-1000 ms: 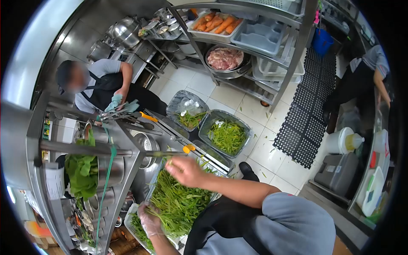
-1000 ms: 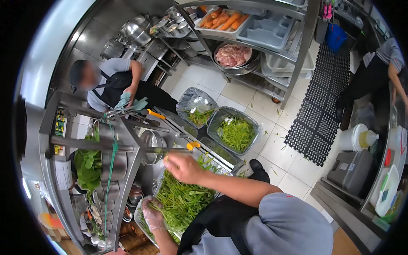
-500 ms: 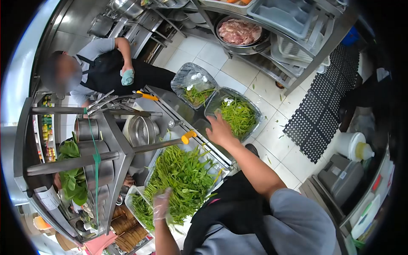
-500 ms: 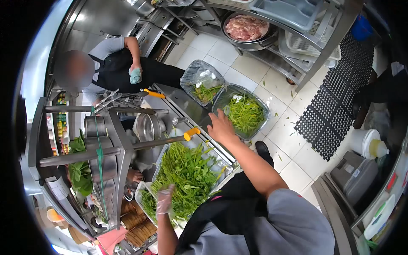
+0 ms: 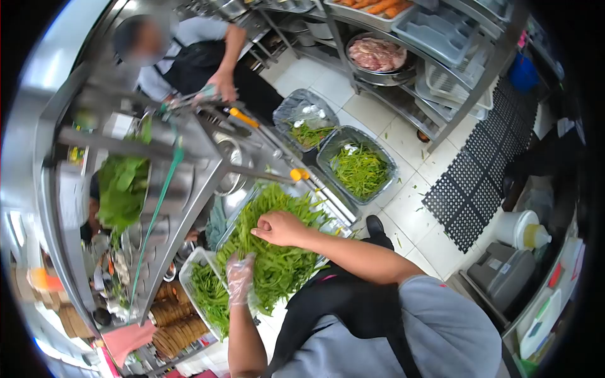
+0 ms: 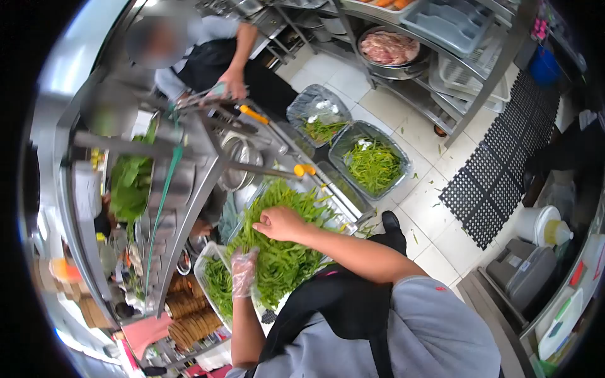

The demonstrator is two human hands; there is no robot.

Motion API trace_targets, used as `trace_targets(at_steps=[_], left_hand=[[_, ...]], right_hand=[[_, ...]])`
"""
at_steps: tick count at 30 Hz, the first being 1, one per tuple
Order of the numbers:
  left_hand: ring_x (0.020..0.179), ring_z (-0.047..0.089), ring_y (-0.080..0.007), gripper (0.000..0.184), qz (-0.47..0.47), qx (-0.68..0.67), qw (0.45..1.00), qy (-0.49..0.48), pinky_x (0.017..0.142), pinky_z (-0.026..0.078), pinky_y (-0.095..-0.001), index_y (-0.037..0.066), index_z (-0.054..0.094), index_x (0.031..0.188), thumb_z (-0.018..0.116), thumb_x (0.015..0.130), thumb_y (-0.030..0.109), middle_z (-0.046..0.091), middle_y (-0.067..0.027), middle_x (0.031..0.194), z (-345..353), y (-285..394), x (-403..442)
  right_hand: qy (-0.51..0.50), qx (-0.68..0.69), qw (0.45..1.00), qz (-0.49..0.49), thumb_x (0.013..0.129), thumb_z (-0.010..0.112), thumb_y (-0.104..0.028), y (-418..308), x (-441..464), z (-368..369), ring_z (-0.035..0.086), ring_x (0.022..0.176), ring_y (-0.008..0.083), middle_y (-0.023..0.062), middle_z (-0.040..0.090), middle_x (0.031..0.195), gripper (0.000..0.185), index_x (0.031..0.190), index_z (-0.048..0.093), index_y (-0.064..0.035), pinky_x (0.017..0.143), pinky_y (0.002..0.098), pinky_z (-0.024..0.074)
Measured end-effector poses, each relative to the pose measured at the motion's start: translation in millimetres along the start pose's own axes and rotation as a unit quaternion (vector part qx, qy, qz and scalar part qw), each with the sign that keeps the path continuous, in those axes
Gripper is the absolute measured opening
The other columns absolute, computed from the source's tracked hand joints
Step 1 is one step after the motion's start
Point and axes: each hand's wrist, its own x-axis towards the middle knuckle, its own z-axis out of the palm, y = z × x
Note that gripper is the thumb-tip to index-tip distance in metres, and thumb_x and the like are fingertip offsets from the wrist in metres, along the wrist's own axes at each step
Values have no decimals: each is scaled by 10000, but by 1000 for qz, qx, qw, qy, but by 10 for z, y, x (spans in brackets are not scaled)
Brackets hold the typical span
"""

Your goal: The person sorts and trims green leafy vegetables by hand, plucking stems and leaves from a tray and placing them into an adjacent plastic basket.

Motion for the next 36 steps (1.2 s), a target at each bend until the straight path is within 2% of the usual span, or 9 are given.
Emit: trace_targets(at_steps=[5, 7, 10, 17, 23, 29, 32, 34, 36], left_hand=[[796, 634, -416, 357, 8, 12, 1000, 11, 764, 509, -457, -5, 676, 1028, 745, 831, 285, 688, -246, 878, -9, 115, -69], [742, 599, -275, 355, 27, -17, 998, 47, 740, 497, -414, -6, 658, 971, 768, 850, 309, 687, -177, 862, -11, 46, -130], [754, 620, -281, 454, -11, -16, 1000, -21, 766, 507, -416, -21, 674, 1015, 794, 844, 381, 695, -191, 872, -223, -66, -267], [898, 702, -320, 427, -83, -120, 988, 48, 857, 523, -391, 1, 720, 1102, 761, 853, 345, 727, -228, 957, -621, -232, -468], [803, 647, -214, 237, 29, -198, 976, 87, 783, 507, -355, 29, 718, 989, 691, 895, 246, 713, -132, 888, -570, 95, -456], [867, 616, -435, 168, 269, 147, 921, 239, 781, 491, -535, 88, 620, 1077, 564, 944, 172, 638, -211, 956, -169, -252, -310], [906, 631, -414, 219, 249, -75, 911, 321, 788, 502, -482, 34, 657, 945, 601, 953, 245, 668, -205, 945, 18, -274, -211], [893, 634, -415, 309, 185, -166, 945, 213, 804, 488, -503, 32, 664, 951, 612, 949, 337, 663, -218, 919, 60, -226, -243], [1124, 635, -386, 465, 100, -71, 957, 264, 1000, 484, -466, 34, 689, 1175, 559, 972, 432, 684, -215, 1185, 246, -212, -303]], right_hand=[[-26, -69, 997, 6, 866, 690, -532, -202, 109, 521, 650, 750, 397, 214, 668, 787, 525, 798, 664, -12, 688, 486, 505], [-32, -42, 998, 25, 901, 650, -470, -205, 145, 588, 645, 758, 415, 245, 655, 802, 493, 817, 653, 15, 690, 504, 492], [-31, -47, 998, 14, 956, 578, -346, -147, 228, 607, 618, 742, 443, 271, 636, 808, 403, 856, 646, 38, 697, 534, 472], [-80, 136, 976, 152, 905, 749, -265, -294, 357, 524, 662, 743, 158, 129, 720, 939, 348, 1124, 663, -9, 583, 320, 515], [-91, 206, 958, 178, 917, 731, -174, -430, 319, 641, 639, 661, 135, 110, 728, 960, 297, 1135, 627, -1, 576, 287, 571], [-39, 125, 979, 155, 866, 765, -248, -296, 324, 763, 624, 668, 163, 62, 678, 804, 272, 973, 656, -24, 587, 330, 507], [-18, 40, 993, 105, 880, 737, -255, -304, 345, 721, 615, 662, 161, 69, 673, 779, 244, 919, 663, -26, 605, 316, 469], [-6, 6, 997, 79, 884, 720, -247, -298, 377, 713, 615, 656, 162, 70, 668, 769, 230, 912, 663, -26, 612, 312, 464], [-16, 35, 995, 90, 884, 714, -246, -280, 448, 703, 619, 662, 165, 64, 663, 761, 227, 913, 663, -27, 617, 317, 463]])
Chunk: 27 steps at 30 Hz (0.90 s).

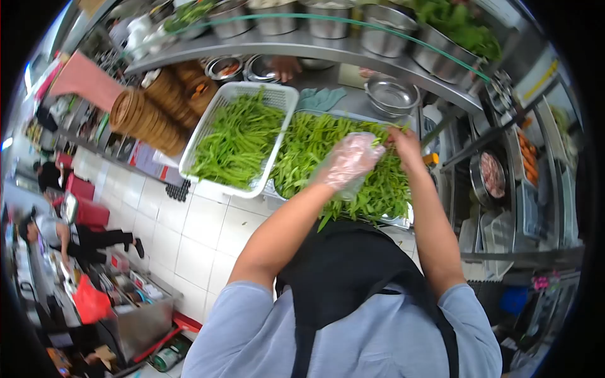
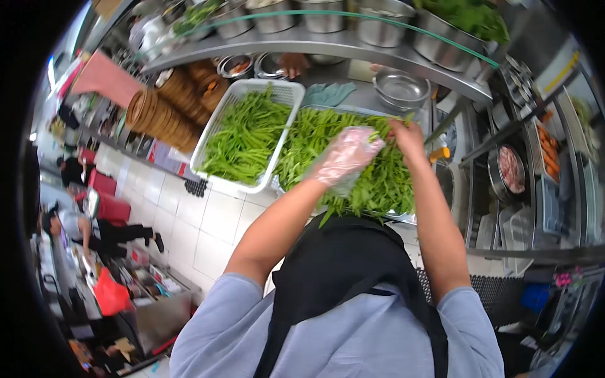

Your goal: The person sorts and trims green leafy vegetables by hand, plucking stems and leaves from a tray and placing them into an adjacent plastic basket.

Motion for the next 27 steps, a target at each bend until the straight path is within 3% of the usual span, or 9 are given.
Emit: trace_targets(at_steps=[1, 9, 11, 14, 16, 20, 23, 25, 27], left_hand=[[1232, 586, -385, 522, -49, -14, 995, -83, 1091, 439, -451, 13, 650, 1273, 563, 971, 430, 639, -215, 1309, -251, 180, -10], [1292, 549, -364, 538, -73, -42, 989, -123, 1136, 394, -437, 30, 651, 1282, 569, 952, 448, 609, -226, 1347, -284, 95, 60], [1134, 636, -363, 476, -44, -43, 998, -34, 1029, 468, -434, 35, 681, 1206, 610, 942, 424, 674, -228, 1211, -112, -14, 62], [841, 606, -233, 412, -72, -218, 963, -144, 792, 482, -370, 31, 705, 1075, 681, 921, 412, 686, -97, 927, -241, -101, 97], [796, 546, -166, 399, -101, -330, 920, -187, 730, 457, -333, 43, 713, 1043, 693, 924, 424, 641, -30, 862, -313, -80, 100], [851, 552, -130, 396, -141, -350, 903, -208, 760, 456, -319, 81, 742, 1054, 687, 930, 453, 665, 16, 941, -539, 155, 165], [723, 490, -94, 347, -147, -281, 926, -204, 653, 396, -296, 80, 756, 982, 706, 916, 417, 622, 35, 800, -587, 190, 230], [670, 448, -91, 327, -192, -148, 946, -215, 609, 357, -296, 77, 758, 948, 710, 911, 398, 587, 51, 745, -633, 249, 332], [669, 452, -101, 315, -188, -170, 943, -216, 614, 368, -305, 58, 748, 930, 719, 909, 371, 581, 42, 729, -644, 427, 394]], right_hand=[[-12, 31, 999, 16, 885, 712, -250, -77, -11, 45, 623, 672, 167, 60, 660, 756, 230, 914, 663, -28, 618, 322, 465], [-84, 50, 995, 36, 926, 684, -289, -405, -125, 98, 636, 708, 167, 49, 641, 811, 236, 994, 617, -73, 595, 311, 447], [-132, 77, 988, 34, 910, 697, -289, -380, -136, 73, 635, 909, 191, 58, 653, 1007, 316, 1142, 611, -93, 752, 346, 478], [-274, 199, 941, 24, 875, 725, -264, -428, -297, 65, 578, 1187, 228, 58, 615, 1271, 530, 1355, 555, -115, 987, 402, 464], [-332, 220, 917, -2, 858, 736, -228, -281, -281, 57, 593, 1201, 245, 71, 631, 1284, 587, 1394, 533, -102, 1025, 421, 465], [-321, 149, 935, -8, 931, 687, -164, -249, -319, -7, 626, 1049, 156, 59, 680, 1168, 356, 1274, 634, -88, 892, 343, 512], [-282, 80, 955, -48, 971, 679, -251, -192, -277, -23, 612, 1013, 157, 43, 698, 1104, 322, 1250, 660, -92, 911, 337, 490], [-236, -65, 959, -144, 964, 685, -302, -212, -248, -88, 618, 987, 198, 111, 697, 1072, 328, 1172, 656, -50, 902, 380, 497], [-250, -70, 948, -181, 951, 692, -320, -104, -151, -94, 624, 964, 238, 149, 683, 1050, 336, 1115, 639, -32, 889, 404, 501]])
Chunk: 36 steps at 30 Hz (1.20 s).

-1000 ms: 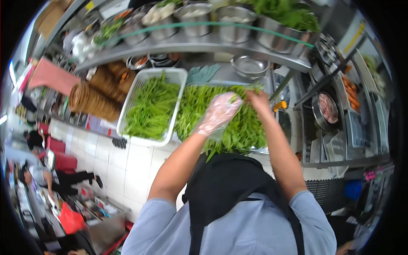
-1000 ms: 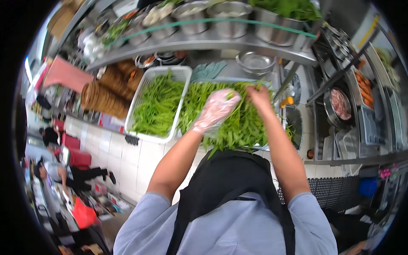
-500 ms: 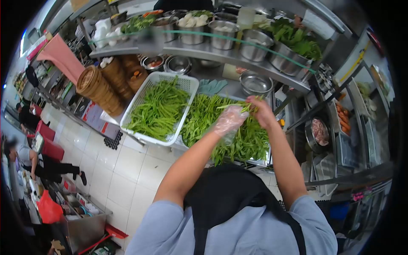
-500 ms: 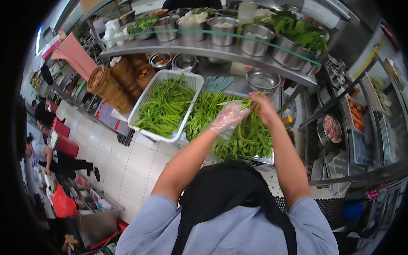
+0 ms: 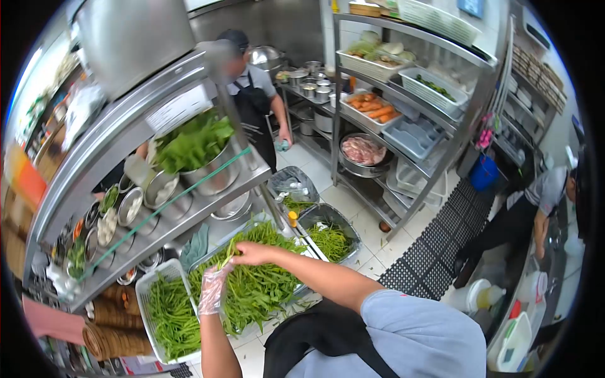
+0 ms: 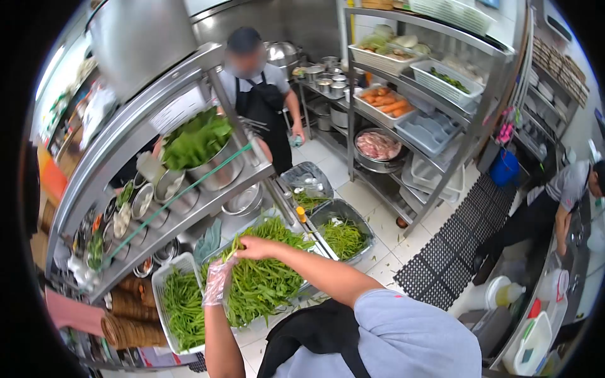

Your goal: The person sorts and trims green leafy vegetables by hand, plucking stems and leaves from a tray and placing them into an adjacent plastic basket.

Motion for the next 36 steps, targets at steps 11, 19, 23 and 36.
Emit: trace_targets(at_steps=[11, 19, 23, 36], left_hand=[[829, 584, -145, 301, 13, 84, 996, -38, 773, 472, -341, 37, 732, 1054, 683, 930, 306, 710, -34, 935, 161, 230, 377], [625, 555, -181, 288, 3, 239, 971, 22, 609, 450, -376, 36, 701, 798, 712, 884, 310, 630, -77, 667, 92, 104, 425], [580, 469, -159, 299, 1, 221, 975, -24, 572, 404, -369, 25, 698, 795, 723, 872, 313, 550, -44, 601, -32, 107, 357], [832, 653, -331, 342, 82, 287, 954, 3, 738, 526, -451, 123, 696, 1210, 606, 947, 322, 675, -194, 941, -451, -695, 970]], right_hand=[[41, -17, 999, -20, 974, 537, -327, 216, 9, -145, 616, 956, 346, 201, 633, 994, 354, 1106, 560, 0, 874, 464, 483], [114, 151, 971, 144, 1029, 422, -343, 441, 101, -267, 560, 612, 203, 102, 582, 800, 363, 1100, 557, -13, 589, 413, 466], [118, 266, 945, 147, 1030, 448, -335, 593, 205, -207, 471, 547, 125, 1, 496, 670, 301, 1107, 570, -71, 501, 331, 412], [193, 402, 874, 193, 942, 677, -298, 395, 270, -242, 496, 628, 144, 10, 517, 769, 342, 1118, 505, -60, 540, 323, 447]])
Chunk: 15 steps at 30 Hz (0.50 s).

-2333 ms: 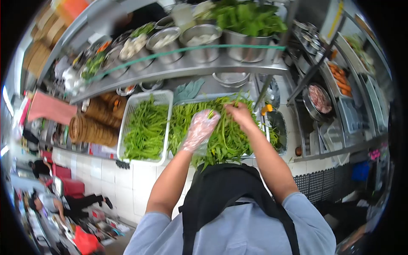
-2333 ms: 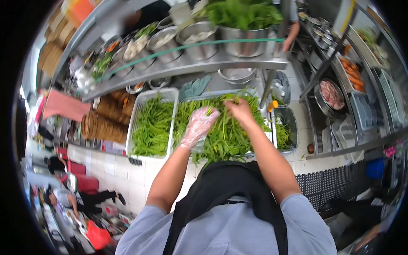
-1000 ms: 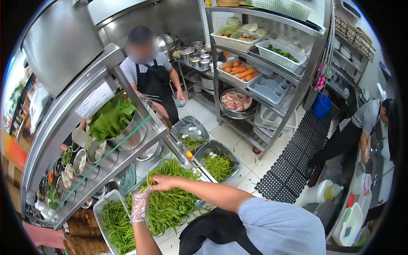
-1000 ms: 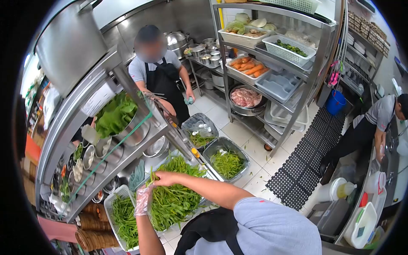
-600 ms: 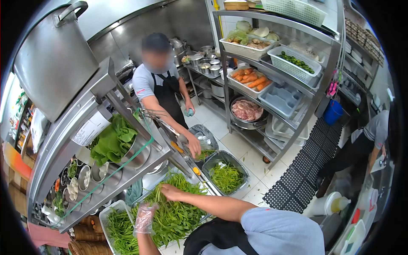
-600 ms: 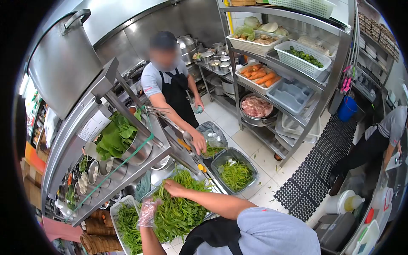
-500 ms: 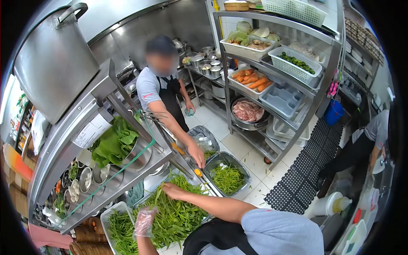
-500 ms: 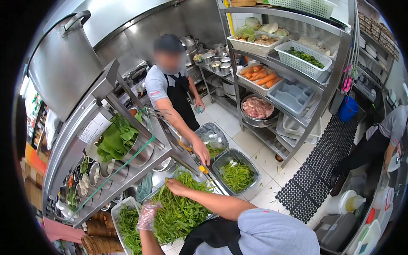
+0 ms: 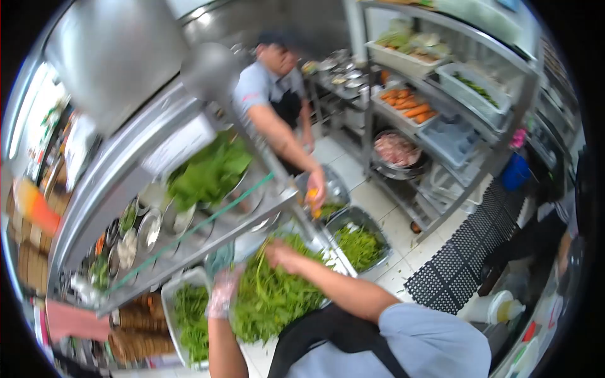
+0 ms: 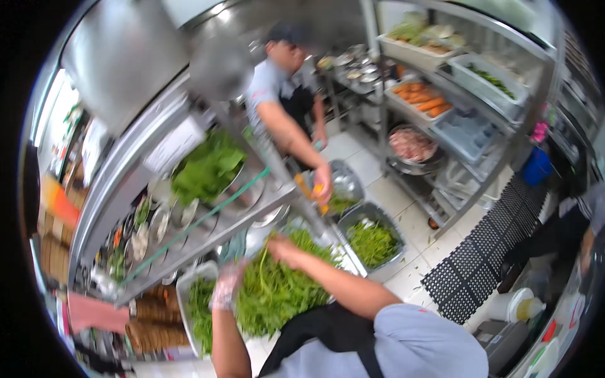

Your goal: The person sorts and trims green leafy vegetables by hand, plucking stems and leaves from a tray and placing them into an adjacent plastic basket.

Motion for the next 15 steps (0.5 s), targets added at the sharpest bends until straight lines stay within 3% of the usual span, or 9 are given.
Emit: trace_targets(at_steps=[2, 5, 7, 9, 10, 12, 13, 14, 15], left_hand=[[719, 588, -244, 339, -88, -103, 990, 37, 653, 472, -399, 94, 694, 1093, 666, 908, 377, 618, -105, 818, -253, 278, -2], [550, 490, -114, 419, -189, -233, 951, 70, 526, 392, -320, 51, 690, 917, 756, 850, 459, 533, 29, 633, -579, 813, -6], [565, 513, -129, 397, -178, -268, 945, 47, 533, 407, -323, 53, 698, 900, 756, 861, 444, 565, 35, 656, -706, 1187, -128], [886, 604, -156, 429, -105, -249, 962, -29, 855, 478, -344, 59, 749, 1088, 715, 905, 445, 722, -86, 951, -663, 1369, -127], [821, 570, -143, 307, -45, -269, 961, -44, 783, 477, -322, 50, 738, 995, 723, 925, 348, 685, -58, 869, -513, 1327, -77], [746, 583, -132, 330, -14, -100, 992, -76, 691, 472, -319, 37, 740, 982, 751, 907, 358, 681, -5, 804, -329, 1237, -32], [721, 555, -118, 287, 51, -194, 978, -50, 659, 459, -305, 37, 729, 940, 761, 886, 317, 657, -5, 772, 237, 547, 218], [721, 555, -118, 287, 70, -193, 977, -59, 659, 459, -305, 37, 729, 940, 761, 886, 317, 657, -5, 772, 219, 689, 194], [711, 541, -113, 256, 28, -238, 969, -60, 646, 448, -298, 46, 725, 926, 759, 877, 294, 641, -3, 755, 101, 919, 104]], right_hand=[[42, 77, 996, 27, 958, 681, -252, -193, -99, 14, 441, 564, 118, -17, 479, 719, 255, 1004, 477, -104, 526, 277, 399], [-19, 109, 994, 4, 949, 681, -242, -322, -180, -4, 424, 554, 96, -29, 474, 698, 250, 1071, 528, -86, 481, 269, 380], [-39, 133, 990, -10, 952, 703, -251, -445, -276, 36, 382, 534, 69, -55, 446, 675, 246, 1048, 523, -114, 471, 251, 339], [-29, 110, 993, 8, 968, 691, -232, -509, -366, 137, 372, 535, 61, -57, 450, 687, 201, 1024, 521, -142, 481, 244, 322], [-18, 91, 995, 25, 983, 678, -213, -515, -399, 169, 361, 537, 54, -59, 455, 699, 166, 1000, 519, -170, 492, 237, 304], [-19, 60, 998, 4, 954, 722, -262, -401, -375, 202, 372, 553, 57, -61, 461, 703, 223, 1048, 542, -171, 491, 230, 300], [-34, 33, 999, -3, 947, 731, -285, -364, -372, 179, 396, 566, 62, -53, 479, 711, 255, 1078, 550, -163, 492, 228, 313], [-30, 8, 999, -15, 957, 719, -297, -324, -358, 171, 427, 579, 63, -45, 496, 709, 258, 1087, 552, -150, 490, 232, 333], [-23, -17, 999, -36, 966, 707, -306, -306, -378, 177, 451, 583, 64, -34, 510, 708, 248, 1068, 557, -138, 486, 238, 348]])
